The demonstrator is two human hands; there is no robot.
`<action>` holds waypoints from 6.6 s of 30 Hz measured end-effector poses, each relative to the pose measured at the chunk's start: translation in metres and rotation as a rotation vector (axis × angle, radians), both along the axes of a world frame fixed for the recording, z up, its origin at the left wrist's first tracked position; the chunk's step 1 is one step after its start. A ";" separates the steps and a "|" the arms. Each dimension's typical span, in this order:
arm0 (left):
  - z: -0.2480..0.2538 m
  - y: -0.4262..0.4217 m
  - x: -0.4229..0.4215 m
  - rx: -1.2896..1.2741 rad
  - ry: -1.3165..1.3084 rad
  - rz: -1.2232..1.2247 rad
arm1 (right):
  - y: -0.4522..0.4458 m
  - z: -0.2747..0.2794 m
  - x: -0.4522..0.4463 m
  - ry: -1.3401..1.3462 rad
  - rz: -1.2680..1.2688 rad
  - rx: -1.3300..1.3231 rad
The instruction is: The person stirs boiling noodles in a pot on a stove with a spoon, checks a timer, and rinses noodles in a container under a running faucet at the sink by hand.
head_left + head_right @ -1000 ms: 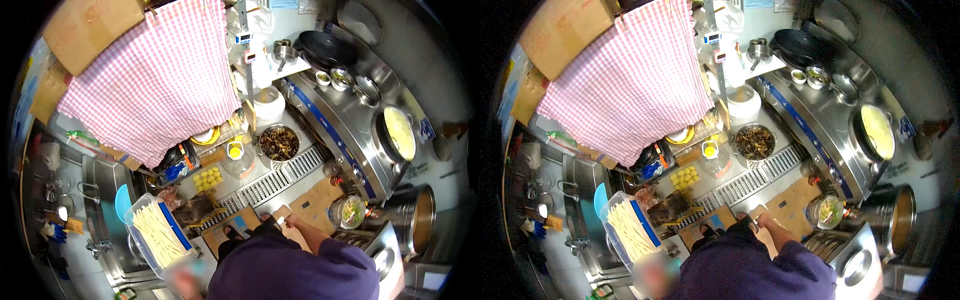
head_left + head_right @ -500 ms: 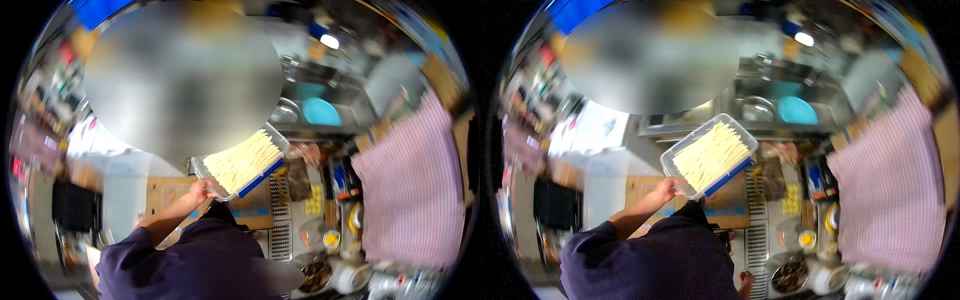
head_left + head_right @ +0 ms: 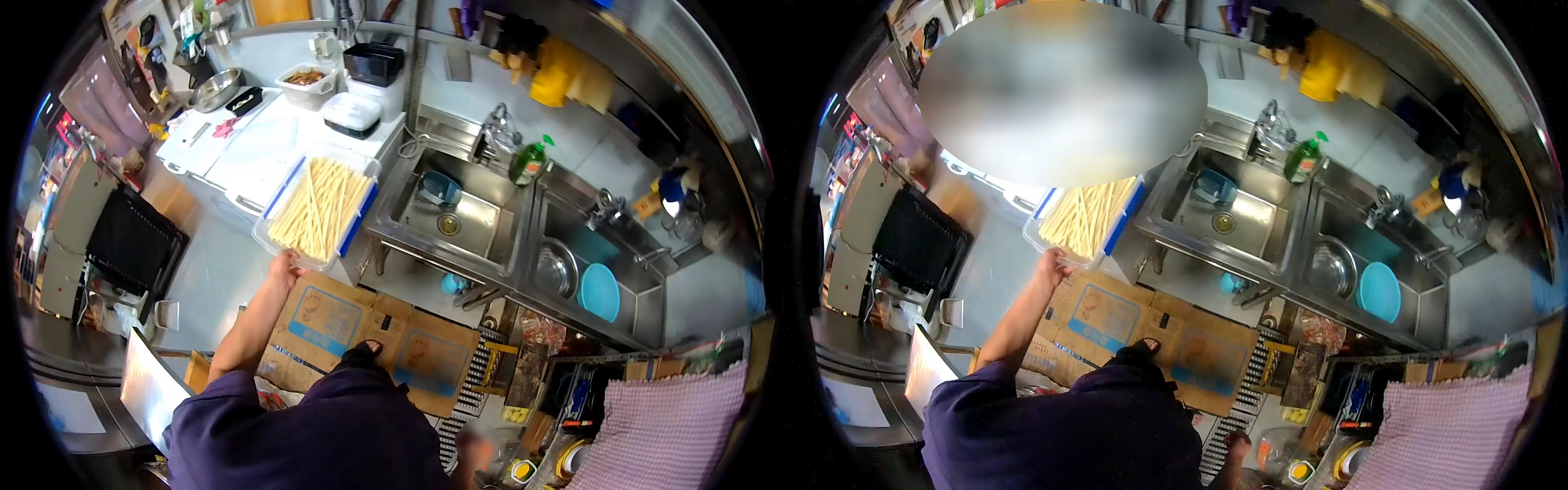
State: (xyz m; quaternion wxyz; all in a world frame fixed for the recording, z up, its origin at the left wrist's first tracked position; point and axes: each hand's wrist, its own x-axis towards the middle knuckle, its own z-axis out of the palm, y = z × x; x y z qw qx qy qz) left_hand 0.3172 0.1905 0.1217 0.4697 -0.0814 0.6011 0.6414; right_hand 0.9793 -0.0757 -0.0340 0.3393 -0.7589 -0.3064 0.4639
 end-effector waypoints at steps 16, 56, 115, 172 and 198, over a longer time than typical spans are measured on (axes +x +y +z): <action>-0.095 0.083 -0.180 0.171 -0.107 -0.170 | -0.004 0.015 -0.117 0.396 -0.366 -0.242; -0.093 0.466 0.654 -0.246 0.019 -1.011 | 1.006 0.021 0.401 0.240 0.620 0.406; -0.232 0.473 0.778 -0.432 -0.045 -0.876 | 0.729 -0.053 0.328 0.129 -0.235 -0.203; -0.152 0.543 0.661 -0.225 -0.049 -1.213 | 0.131 -0.093 0.134 0.706 -1.202 -0.445; -0.171 0.568 0.622 0.026 -0.211 -1.664 | 0.121 -0.022 0.003 0.068 -1.183 -0.576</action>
